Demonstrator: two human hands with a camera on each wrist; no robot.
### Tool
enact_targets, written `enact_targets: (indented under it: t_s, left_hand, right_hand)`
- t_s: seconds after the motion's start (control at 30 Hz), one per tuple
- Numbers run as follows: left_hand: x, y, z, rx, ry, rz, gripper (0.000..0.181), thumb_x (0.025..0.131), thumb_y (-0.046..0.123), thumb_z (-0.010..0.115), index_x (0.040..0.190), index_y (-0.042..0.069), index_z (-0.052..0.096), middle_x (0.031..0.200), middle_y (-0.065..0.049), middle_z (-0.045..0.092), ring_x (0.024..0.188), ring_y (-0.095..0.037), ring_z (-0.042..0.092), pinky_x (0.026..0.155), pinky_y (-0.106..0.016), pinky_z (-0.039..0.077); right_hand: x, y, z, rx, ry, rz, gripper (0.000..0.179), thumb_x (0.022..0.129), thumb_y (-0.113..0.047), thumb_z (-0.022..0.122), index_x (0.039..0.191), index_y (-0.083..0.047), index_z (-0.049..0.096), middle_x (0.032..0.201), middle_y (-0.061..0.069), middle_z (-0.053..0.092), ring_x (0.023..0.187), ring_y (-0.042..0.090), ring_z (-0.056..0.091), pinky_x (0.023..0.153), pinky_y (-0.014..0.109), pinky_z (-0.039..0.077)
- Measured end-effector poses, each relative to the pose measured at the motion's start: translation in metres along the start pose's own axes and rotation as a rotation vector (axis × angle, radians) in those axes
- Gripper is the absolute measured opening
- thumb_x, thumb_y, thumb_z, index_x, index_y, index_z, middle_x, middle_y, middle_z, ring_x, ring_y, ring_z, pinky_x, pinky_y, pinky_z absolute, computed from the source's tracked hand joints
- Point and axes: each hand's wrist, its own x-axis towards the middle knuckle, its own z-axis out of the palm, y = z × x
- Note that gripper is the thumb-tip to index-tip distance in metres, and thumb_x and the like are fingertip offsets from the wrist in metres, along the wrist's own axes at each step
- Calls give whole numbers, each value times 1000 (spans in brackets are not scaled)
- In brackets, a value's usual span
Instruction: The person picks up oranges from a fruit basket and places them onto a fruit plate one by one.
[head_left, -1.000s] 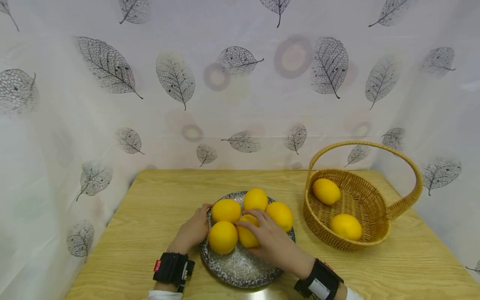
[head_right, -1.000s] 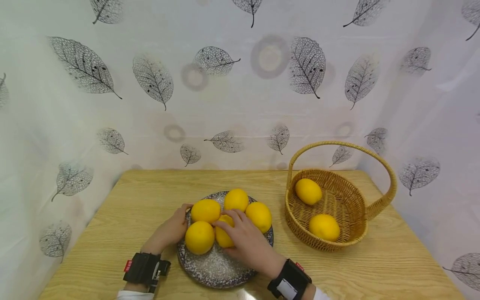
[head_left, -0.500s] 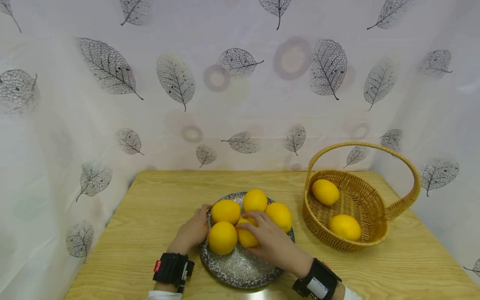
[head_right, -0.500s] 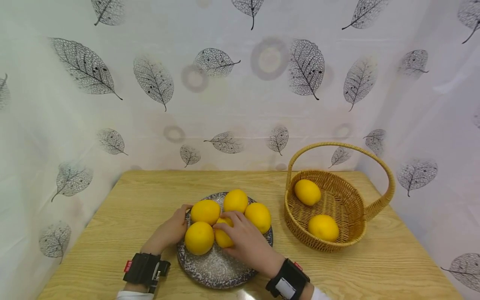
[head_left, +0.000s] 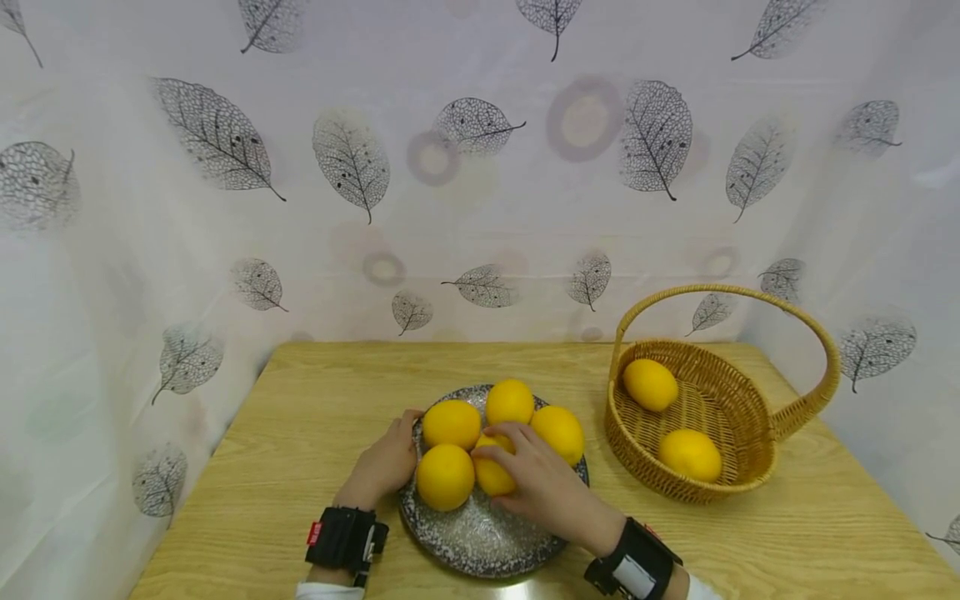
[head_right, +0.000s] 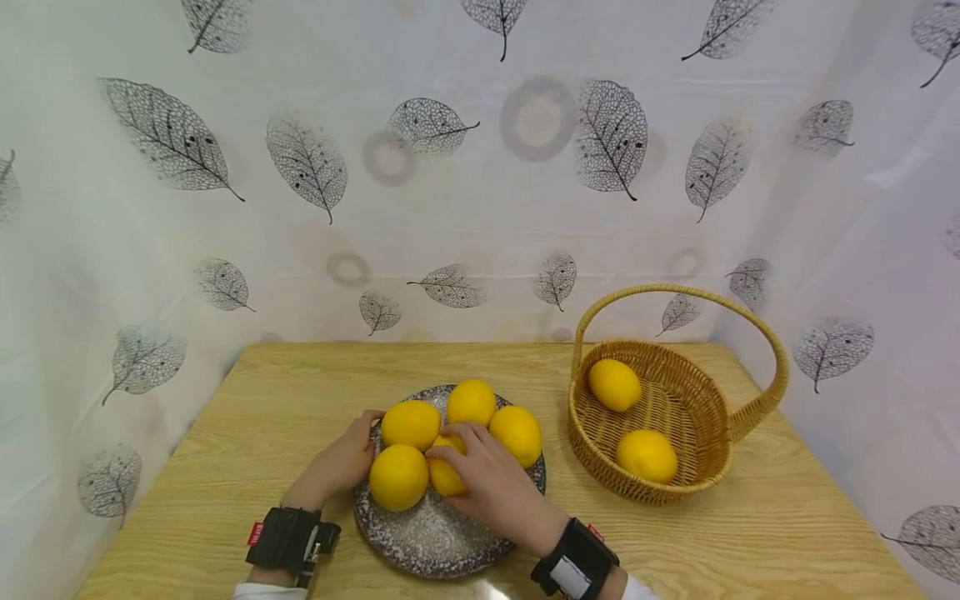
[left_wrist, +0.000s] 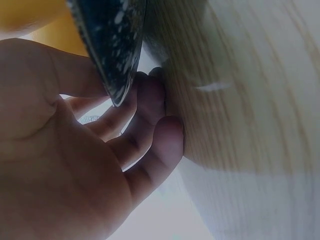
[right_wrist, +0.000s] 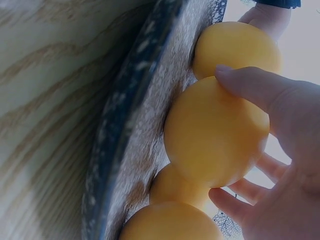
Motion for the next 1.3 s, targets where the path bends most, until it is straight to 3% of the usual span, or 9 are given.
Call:
enact_targets:
  t_s: [0.4,1.3]
  left_hand:
    - [3,0,1,-10,-23,-36,46,98,8,41,143,8,37,135,-23,53,96,-26,59,85,-53,53]
    - [1,3,-2,-5,-25,-23,46,97,6,41,143,7,38,134,-24,54,91,-25,57,76,-45,52]
  right_hand:
    - [-1,0,-1,10,3,0,65,67,-30,85,127,-23,60,141,9,49,130,21,41,108,45,43]
    - [-2,0,-1,25,3,7,62,69,-30,84,127,-23,60,140,8,50,130,22,41,108,45,43]
